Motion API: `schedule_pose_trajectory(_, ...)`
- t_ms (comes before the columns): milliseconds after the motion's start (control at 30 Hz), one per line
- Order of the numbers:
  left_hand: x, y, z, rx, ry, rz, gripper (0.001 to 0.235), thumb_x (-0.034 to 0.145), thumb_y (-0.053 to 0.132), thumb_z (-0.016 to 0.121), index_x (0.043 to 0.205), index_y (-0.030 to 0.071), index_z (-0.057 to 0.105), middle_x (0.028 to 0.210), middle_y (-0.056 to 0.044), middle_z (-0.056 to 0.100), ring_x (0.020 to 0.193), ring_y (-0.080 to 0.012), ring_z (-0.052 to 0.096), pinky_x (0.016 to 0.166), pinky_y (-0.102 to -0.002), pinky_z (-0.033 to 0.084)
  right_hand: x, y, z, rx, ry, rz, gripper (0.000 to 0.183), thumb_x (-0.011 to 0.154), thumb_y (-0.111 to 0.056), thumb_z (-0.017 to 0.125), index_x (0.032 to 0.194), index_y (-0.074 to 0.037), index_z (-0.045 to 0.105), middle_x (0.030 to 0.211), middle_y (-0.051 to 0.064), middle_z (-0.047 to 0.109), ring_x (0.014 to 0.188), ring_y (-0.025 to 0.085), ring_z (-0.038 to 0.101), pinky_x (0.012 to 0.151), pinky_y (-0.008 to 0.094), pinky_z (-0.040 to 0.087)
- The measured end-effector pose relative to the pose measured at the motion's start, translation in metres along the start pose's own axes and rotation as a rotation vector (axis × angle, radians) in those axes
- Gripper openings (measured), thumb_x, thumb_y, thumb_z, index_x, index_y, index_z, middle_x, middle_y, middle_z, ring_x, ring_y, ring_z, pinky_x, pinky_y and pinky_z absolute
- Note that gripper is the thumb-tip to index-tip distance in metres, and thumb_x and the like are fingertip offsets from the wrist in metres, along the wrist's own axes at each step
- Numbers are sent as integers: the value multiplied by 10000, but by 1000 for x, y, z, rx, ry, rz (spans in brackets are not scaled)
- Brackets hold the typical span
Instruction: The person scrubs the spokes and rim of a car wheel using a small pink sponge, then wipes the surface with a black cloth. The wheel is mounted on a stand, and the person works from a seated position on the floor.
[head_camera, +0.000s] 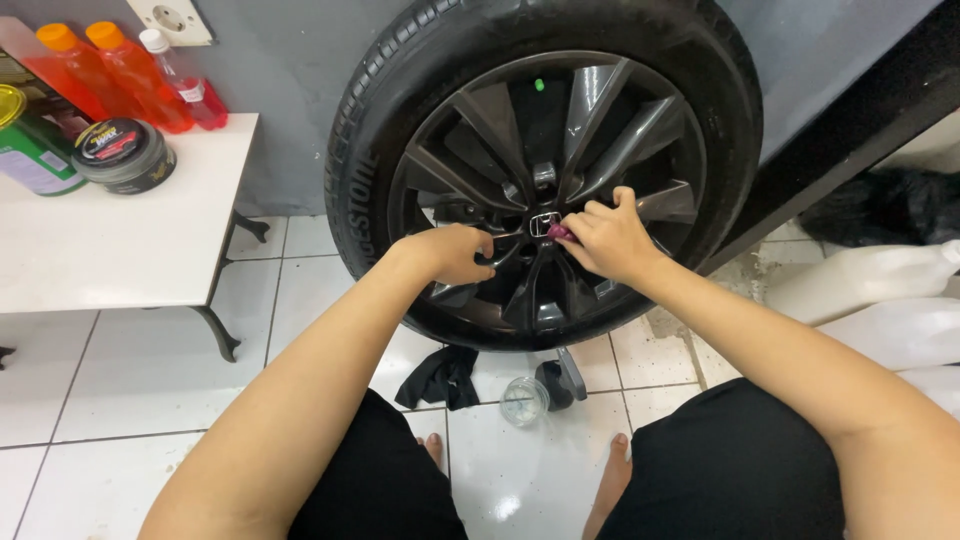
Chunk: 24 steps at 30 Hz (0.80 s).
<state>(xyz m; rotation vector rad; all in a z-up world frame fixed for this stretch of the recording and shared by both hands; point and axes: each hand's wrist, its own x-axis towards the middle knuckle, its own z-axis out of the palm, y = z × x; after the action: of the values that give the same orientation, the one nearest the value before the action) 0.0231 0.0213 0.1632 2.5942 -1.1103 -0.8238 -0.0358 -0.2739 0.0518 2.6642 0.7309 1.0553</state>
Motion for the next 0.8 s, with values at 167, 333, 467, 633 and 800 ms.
schedule_pose_trajectory(167,5,-3,5,-15,19,21,454,938,321,617,1344,124,662,1342,-160,684,1241,-351,655,1007,-491,548,5,-1,-8,25,16,-12,172,964,-347,696,922,-185,655,666,-47,602,689,130,561,872,420,305)
schedule_pose_trajectory(333,2,1,4,-25,17,24,465,938,310,612,1359,117,650,1359,-169,674,1259,-360,642,1019,-501,542,8,3,-7,26,77,-5,178,976,-361,698,961,-189,655,716,-41,592,710,140,554,864,424,301)
schedule_pose_trajectory(467,5,0,3,-2,12,14,459,936,321,625,1355,136,654,1366,-155,670,1267,-347,639,1019,-501,543,10,-1,-2,36,69,-47,147,948,-324,716,978,-188,667,722,-42,593,713,132,555,855,413,305)
schedule_pose_trajectory(633,1,5,4,0,10,23,449,948,322,617,1353,132,652,1308,-168,699,1221,-357,665,1000,-510,553,10,-13,4,50,22,-117,141,934,-341,708,932,-206,670,698,-50,590,719,132,559,846,414,314)
schedule_pose_trajectory(800,13,1,9,1,0,24,437,944,329,613,1339,147,662,1228,-142,737,1191,-328,684,978,-493,571,20,-14,2,48,88,1,178,936,-372,722,990,-211,668,731,-44,587,742,150,558,823,418,330)
